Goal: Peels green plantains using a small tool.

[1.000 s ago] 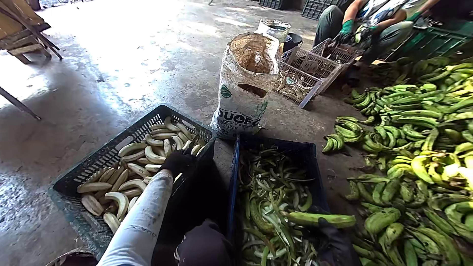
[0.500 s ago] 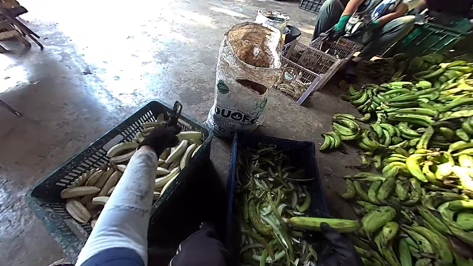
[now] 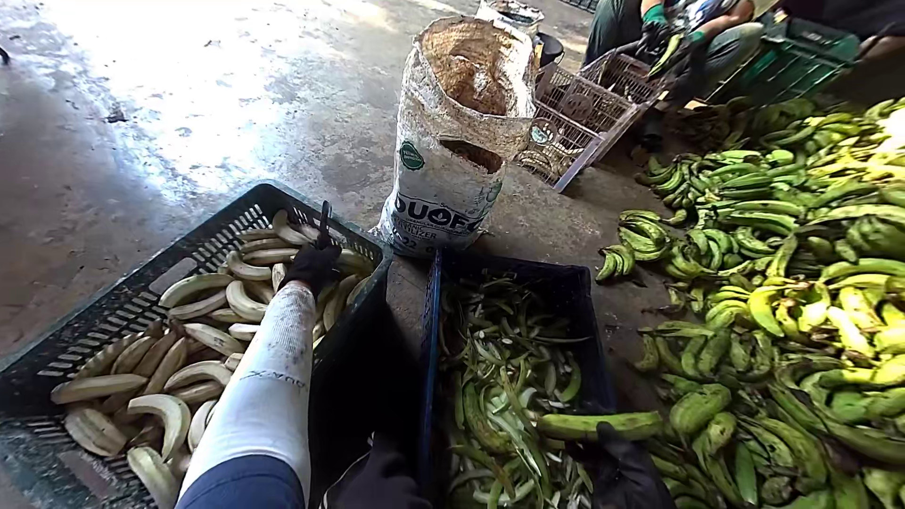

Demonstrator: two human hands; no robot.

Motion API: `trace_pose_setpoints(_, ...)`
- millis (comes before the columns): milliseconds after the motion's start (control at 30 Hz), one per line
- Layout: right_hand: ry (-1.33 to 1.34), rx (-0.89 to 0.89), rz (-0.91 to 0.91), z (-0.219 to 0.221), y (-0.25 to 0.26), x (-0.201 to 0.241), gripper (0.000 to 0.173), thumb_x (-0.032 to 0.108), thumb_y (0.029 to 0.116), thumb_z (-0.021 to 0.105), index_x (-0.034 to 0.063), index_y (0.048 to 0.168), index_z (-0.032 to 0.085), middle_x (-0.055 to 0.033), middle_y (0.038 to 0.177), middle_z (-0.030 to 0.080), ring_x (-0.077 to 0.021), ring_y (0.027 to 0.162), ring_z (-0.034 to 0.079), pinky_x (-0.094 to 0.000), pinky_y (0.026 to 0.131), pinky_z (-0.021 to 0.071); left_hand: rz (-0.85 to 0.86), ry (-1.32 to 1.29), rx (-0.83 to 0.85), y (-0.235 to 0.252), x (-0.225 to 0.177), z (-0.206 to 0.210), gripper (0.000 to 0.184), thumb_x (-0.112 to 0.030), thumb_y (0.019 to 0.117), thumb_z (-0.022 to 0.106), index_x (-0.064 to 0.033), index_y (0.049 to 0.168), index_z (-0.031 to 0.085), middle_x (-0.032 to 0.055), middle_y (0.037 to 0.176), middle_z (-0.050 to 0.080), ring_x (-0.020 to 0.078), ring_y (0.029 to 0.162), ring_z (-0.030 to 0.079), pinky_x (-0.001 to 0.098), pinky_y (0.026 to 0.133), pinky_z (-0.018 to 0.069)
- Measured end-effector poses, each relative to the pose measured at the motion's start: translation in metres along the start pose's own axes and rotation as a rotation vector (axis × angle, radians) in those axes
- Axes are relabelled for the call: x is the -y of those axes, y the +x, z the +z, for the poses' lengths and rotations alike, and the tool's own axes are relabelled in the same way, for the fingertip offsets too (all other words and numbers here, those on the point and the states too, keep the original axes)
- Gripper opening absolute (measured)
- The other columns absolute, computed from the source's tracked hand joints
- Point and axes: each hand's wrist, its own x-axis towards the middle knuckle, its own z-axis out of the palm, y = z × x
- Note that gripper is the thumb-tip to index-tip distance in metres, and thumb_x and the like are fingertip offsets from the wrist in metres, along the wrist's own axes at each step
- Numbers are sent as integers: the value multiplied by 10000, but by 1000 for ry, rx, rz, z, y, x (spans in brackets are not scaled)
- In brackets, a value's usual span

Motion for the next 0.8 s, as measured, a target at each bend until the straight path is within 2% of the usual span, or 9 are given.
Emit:
trace_pose_setpoints(67,6,-23,-24,-2,2,4,300,144,1042,441,74,1323,516,-86,1111,691,-187,953,712,-364,790,631,-6,5,48,-1,1,-4,495,-417,1031,569,6,1289,587,259,1197,649,399,1058,659,628,899,515)
trace_pose_setpoints(167,37,-30,-82,-7,10,15,268,133,1052,431,75,1288,545,-57,1071,693,-146,897,707,-322,735,629,44,-88,-114,-17,-4,-19,499,-390,1033,559,-27,1376,546,250,1221,649,389,1040,673,606,907,532)
trace_pose_setpoints(267,97,8,-209,-6,20,35,284,140,1026,474,88,1302,513,-48,1003,710,-139,802,716,-311,668,630,134,-235,-165,-65,-26,-30,518,-450,1051,534,-76,1409,510,166,1150,658,261,880,667,477,797,557)
trace_pose_setpoints(400,176,77,-348,11,13,85,411,154,1049,485,66,1444,414,-129,1127,679,-239,933,713,-422,784,638,270,-286,156,-165,-69,-12,630,-686,1013,388,-186,1349,570,60,958,646,173,732,617,383,669,539)
trace_pose_setpoints(533,116,51,-468,12,-5,125,447,203,1049,498,75,1462,385,-156,1165,650,-257,976,695,-420,787,623,630,-212,441,-311,-111,28,409,-423,1075,419,-126,1303,582,10,820,620,85,617,573,265,555,521)
trace_pose_setpoints(600,49,34,-521,6,-19,135,474,204,1013,564,73,1446,419,-154,1166,662,-256,978,699,-420,796,625,737,-211,624,-366,-100,55,523,-421,1072,383,-88,1455,509,61,1027,659,116,767,611,322,695,553)
trace_pose_setpoints(633,12,21,-550,2,-27,138,485,206,992,595,74,1430,435,-134,1139,663,-234,954,695,-408,786,623,712,-251,679,-388,-88,74,539,-441,1079,382,-64,1443,514,62,1050,666,119,818,628,329,735,565)
trace_pose_setpoints(733,-71,-32,-604,-9,-50,146,517,231,971,651,75,1420,449,-99,1116,665,-174,915,689,-348,761,611,591,-419,780,-437,-58,128,521,-409,1090,333,-34,1395,527,21,809,592,131,655,581,321,604,546)
trace_pose_setpoints(800,-103,-70,-640,-23,-58,151,499,226,971,665,76,1411,481,-91,1095,680,-155,870,686,-308,720,593,637,-600,846,-459,-56,146,538,-444,1082,337,-34,1371,532,-7,739,547,131,607,557,323,580,556)
